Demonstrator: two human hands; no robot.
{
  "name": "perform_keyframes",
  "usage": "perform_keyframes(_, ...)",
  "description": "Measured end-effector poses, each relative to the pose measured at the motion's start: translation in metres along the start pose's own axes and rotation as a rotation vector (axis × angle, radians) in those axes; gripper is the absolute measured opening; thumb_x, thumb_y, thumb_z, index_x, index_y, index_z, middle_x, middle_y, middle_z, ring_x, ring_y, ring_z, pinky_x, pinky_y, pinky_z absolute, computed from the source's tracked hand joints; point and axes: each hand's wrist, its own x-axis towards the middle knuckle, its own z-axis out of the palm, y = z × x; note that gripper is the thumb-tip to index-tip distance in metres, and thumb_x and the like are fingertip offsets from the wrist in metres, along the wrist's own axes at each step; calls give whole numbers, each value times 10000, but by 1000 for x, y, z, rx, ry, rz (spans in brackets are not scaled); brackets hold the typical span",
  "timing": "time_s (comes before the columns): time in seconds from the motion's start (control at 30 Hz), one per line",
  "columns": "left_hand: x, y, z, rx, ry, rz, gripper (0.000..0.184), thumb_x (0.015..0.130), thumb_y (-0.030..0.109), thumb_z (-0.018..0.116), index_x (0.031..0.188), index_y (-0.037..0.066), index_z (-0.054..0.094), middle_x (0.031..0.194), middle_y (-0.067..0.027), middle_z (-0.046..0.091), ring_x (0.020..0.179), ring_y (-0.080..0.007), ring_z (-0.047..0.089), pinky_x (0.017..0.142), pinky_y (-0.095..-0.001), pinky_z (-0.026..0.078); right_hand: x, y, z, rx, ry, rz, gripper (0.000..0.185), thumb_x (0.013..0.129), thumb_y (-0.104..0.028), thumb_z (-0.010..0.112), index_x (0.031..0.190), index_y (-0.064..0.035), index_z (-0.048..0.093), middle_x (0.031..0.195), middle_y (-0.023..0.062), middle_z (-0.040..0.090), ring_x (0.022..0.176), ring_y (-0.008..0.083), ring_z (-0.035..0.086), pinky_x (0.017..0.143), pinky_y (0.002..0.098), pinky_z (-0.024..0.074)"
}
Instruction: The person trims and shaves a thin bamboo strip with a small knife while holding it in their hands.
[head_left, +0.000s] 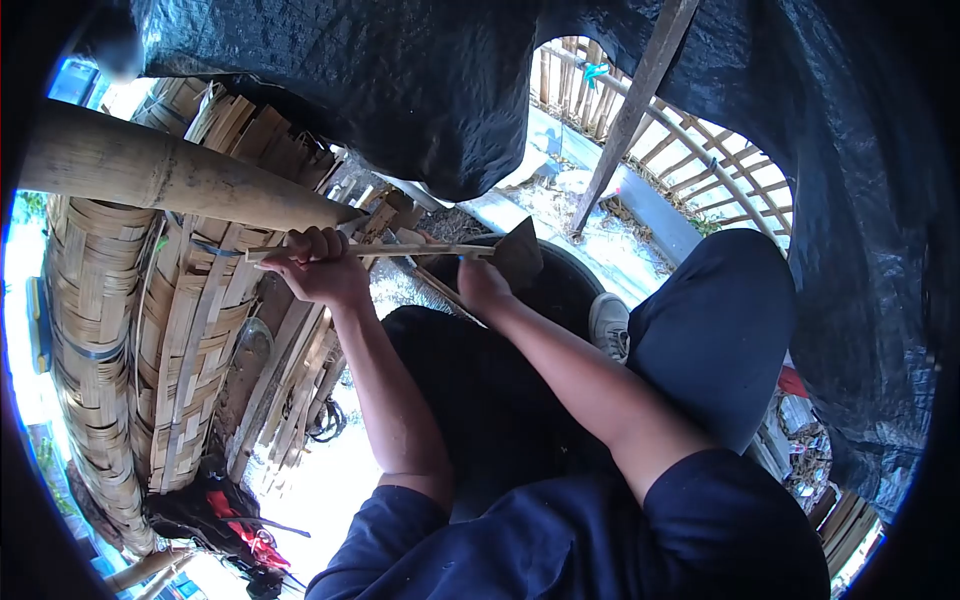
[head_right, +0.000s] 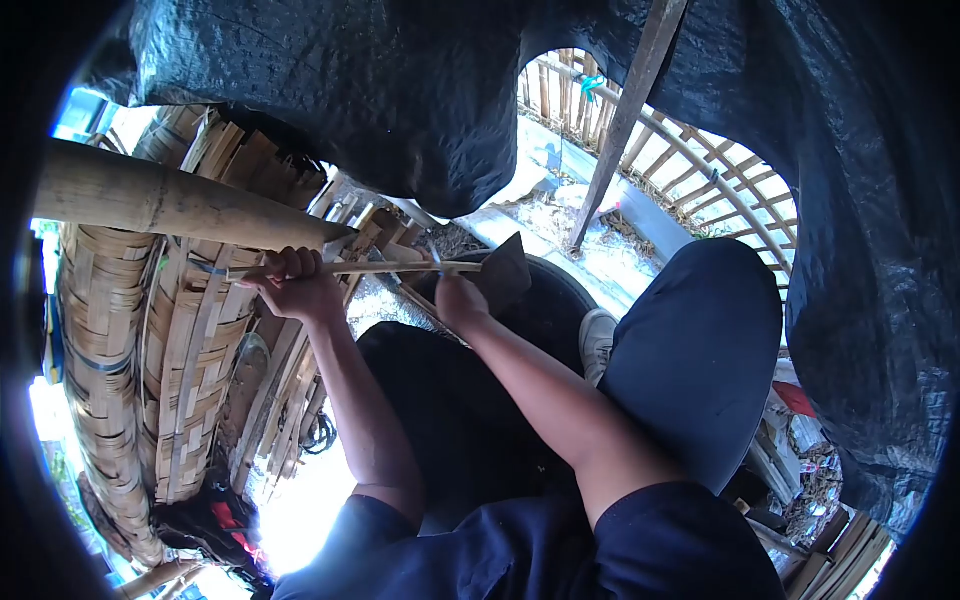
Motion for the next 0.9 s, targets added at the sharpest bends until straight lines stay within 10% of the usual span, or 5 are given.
perform_keyframes(0.2, 1, -4, 2, 33, -106, -8, 594, 901, 681, 330, 628, 154, 316, 537, 46, 186, 482, -91, 134, 469, -266, 130, 4, -58, 4, -780, 7, -440, 375, 870, -58, 432, 1228, 44, 470, 1051, 277, 609, 948, 372, 639, 796, 484, 502)
perform_keyframes(0.33, 2, 1, 3, 44, -1, 0, 600, 893, 684, 351, 607, 159, 294, 525, 44, 197, 470, -89, 141, 460, -271, 124, -5, -17, -17, 194, -115, -46, 386, 870, -27, 444, 1252, 29, 455, 998, 282, 593, 915, 372, 619, 896, 469, 442)
perform_keyframes(0.5, 3, 1, -4, 42, 36, -2, 608, 903, 680, 336, 585, 163, 301, 519, 46, 217, 459, -84, 166, 450, -261, 122, 14, -52, 9, -710, -73, -511, 365, 857, -40, 512, 1170, 85, 371, 887, 288, 610, 938, 423, 609, 830, 509, 479)
perform_keyframes(0.8, 11, 6, -13, 3, 83, 7, 616, 908, 685, 298, 585, 161, 277, 520, 39, 235, 450, -83, 173, 447, -258, 126, 11, -32, 9, 26, -21, -241, 418, 863, -41, 474, 1212, 132, 321, 1205, 382, 435, 1064, 455, 543, 915, 450, 462)
perform_keyframes(0.9, 8, 0, -7, 73, -60, 5, 611, 901, 691, 312, 591, 165, 277, 517, 43, 230, 454, -79, 165, 450, -258, 118, 14, -19, 30, -66, 232, -484, 249, 879, -21, 403, 1121, 35, 384, 737, 250, 599, 724, 402, 633, 601, 505, 485)
